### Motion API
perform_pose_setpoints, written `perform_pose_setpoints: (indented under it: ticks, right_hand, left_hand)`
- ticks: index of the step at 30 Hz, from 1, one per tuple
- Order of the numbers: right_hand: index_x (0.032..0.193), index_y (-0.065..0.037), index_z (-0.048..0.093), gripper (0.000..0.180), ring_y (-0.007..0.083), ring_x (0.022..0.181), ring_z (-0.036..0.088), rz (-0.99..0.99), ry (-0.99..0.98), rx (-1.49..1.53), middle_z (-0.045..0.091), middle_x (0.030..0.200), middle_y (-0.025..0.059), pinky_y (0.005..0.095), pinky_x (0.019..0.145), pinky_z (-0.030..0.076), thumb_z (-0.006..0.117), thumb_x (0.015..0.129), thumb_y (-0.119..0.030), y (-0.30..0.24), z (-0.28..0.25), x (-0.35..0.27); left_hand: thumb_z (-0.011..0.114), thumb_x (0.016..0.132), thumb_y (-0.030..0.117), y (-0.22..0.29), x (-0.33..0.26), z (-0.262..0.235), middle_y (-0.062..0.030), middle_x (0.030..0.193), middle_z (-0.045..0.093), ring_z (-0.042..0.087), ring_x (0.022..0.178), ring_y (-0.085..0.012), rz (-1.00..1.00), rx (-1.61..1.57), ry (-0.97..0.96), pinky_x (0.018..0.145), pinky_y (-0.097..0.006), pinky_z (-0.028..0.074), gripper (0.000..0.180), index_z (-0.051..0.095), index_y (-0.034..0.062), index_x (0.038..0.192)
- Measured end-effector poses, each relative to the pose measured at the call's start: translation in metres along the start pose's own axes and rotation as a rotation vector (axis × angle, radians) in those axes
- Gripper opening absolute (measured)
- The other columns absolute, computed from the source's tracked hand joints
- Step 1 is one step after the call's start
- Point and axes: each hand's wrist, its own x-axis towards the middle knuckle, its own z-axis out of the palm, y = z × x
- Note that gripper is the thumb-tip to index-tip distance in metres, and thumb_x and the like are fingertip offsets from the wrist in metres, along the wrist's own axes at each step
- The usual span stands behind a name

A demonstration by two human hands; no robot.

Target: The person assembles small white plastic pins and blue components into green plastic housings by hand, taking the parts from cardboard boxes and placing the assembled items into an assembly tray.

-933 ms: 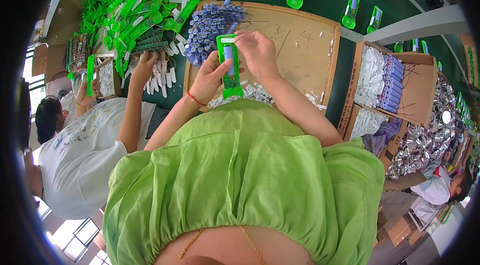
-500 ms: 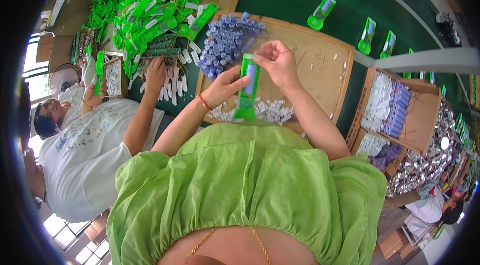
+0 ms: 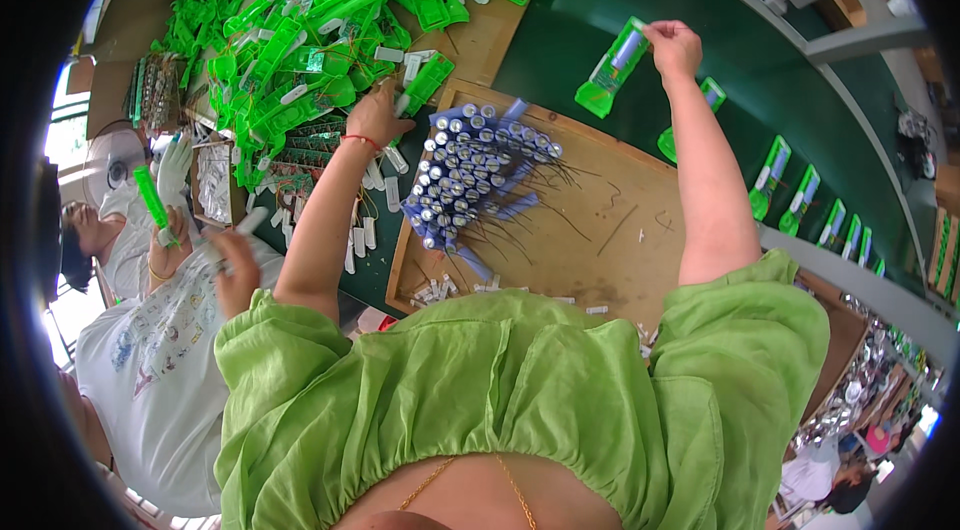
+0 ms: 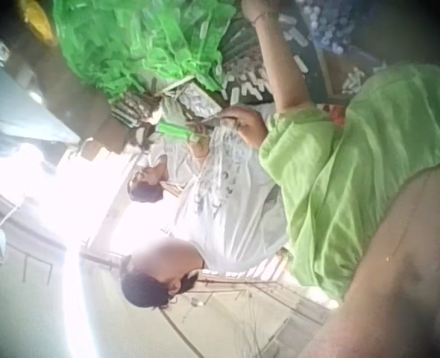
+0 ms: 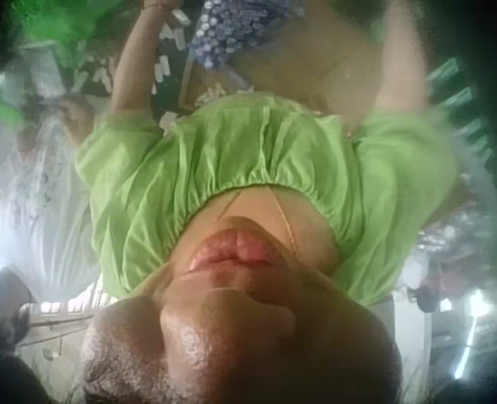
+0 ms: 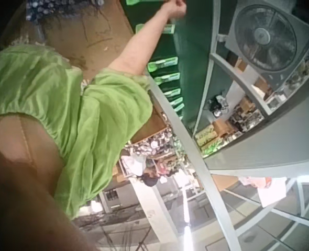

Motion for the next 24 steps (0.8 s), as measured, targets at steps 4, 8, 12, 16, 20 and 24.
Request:
perform_pose_setpoints:
  ticks: [4, 8, 12, 16, 20, 24]
  right_hand:
    - [0.104, -0.001, 0.067, 0.022, 0.0106, 0.08, 0.061, -0.072, -0.072, -0.035, 0.068, 0.087, 0.004, 0.0264, 0.075, 0.048, 0.064, 0.085, -0.012, 0.032, 0.001, -0.001]
    - [0.109, -0.007, 0.063, 0.029, 0.0172, 0.085, 0.061, -0.312, 0.222, 0.114, 0.061, 0.106, 0.0074, 0.0317, 0.076, 0.049, 0.067, 0.082, -0.015, -0.042, 0.003, -0.058]
    - [0.123, -0.008, 0.052, 0.069, 0.0269, 0.125, 0.041, -0.872, -0.424, 0.232, 0.047, 0.129, 0.0113, 0.0378, 0.106, 0.033, 0.083, 0.067, -0.033, -0.136, 0.018, -0.188]
    - [0.122, -0.001, 0.053, 0.062, 0.0253, 0.108, 0.057, -0.45, -1.035, 0.418, 0.06, 0.114, 0.0152, 0.0373, 0.095, 0.044, 0.078, 0.074, -0.032, -0.125, 0.036, -0.27]
    - [0.117, 0.0, 0.057, 0.035, 0.0206, 0.075, 0.067, -0.267, -1.141, 0.456, 0.067, 0.08, 0.0109, 0.0335, 0.069, 0.053, 0.063, 0.088, -0.02, -0.134, -0.005, -0.333]
    - [0.107, 0.001, 0.063, 0.024, 0.0187, 0.07, 0.067, -0.651, -0.723, 0.204, 0.069, 0.082, 0.0125, 0.0326, 0.065, 0.052, 0.06, 0.089, -0.015, -0.155, -0.044, -0.355]
  left_hand:
    - [0.075, 0.073, 0.025, -0.002, -0.019, -0.012, -0.0195, 0.103, 0.063, 0.063, 0.083, -0.0361, 0.061, -0.195, 0.095, 0.078, -0.04, 0.051, 0.038, 0.061, 0.0014, 0.098]
    - [0.062, 0.089, 0.017, 0.025, -0.058, -0.067, -0.0079, 0.096, 0.064, 0.063, 0.082, -0.0164, 0.004, -1.256, -0.014, 0.074, -0.031, 0.051, 0.03, 0.053, 0.0032, 0.114]
    - [0.044, 0.098, 0.041, 0.082, -0.095, -0.104, -0.0099, 0.096, 0.061, 0.063, 0.082, -0.0207, 0.124, -1.638, -0.062, 0.071, -0.033, 0.052, 0.047, 0.043, 0.0057, 0.13]
    - [0.018, 0.097, 0.059, 0.114, -0.114, -0.113, -0.0123, 0.094, 0.059, 0.062, 0.085, -0.0261, 0.195, -1.955, -0.216, 0.072, -0.037, 0.053, 0.066, 0.045, 0.0065, 0.126]
    - [0.033, 0.097, 0.056, 0.119, -0.12, -0.096, -0.0069, 0.087, 0.057, 0.058, 0.079, -0.0177, -0.044, -1.778, 0.095, 0.072, -0.033, 0.048, 0.05, 0.044, 0.0092, 0.112]
    - [0.037, 0.097, 0.051, 0.121, -0.141, -0.086, -0.0054, 0.09, 0.055, 0.055, 0.079, -0.0148, 0.074, -1.394, 0.337, 0.072, -0.032, 0.046, 0.051, 0.031, 0.0107, 0.128]
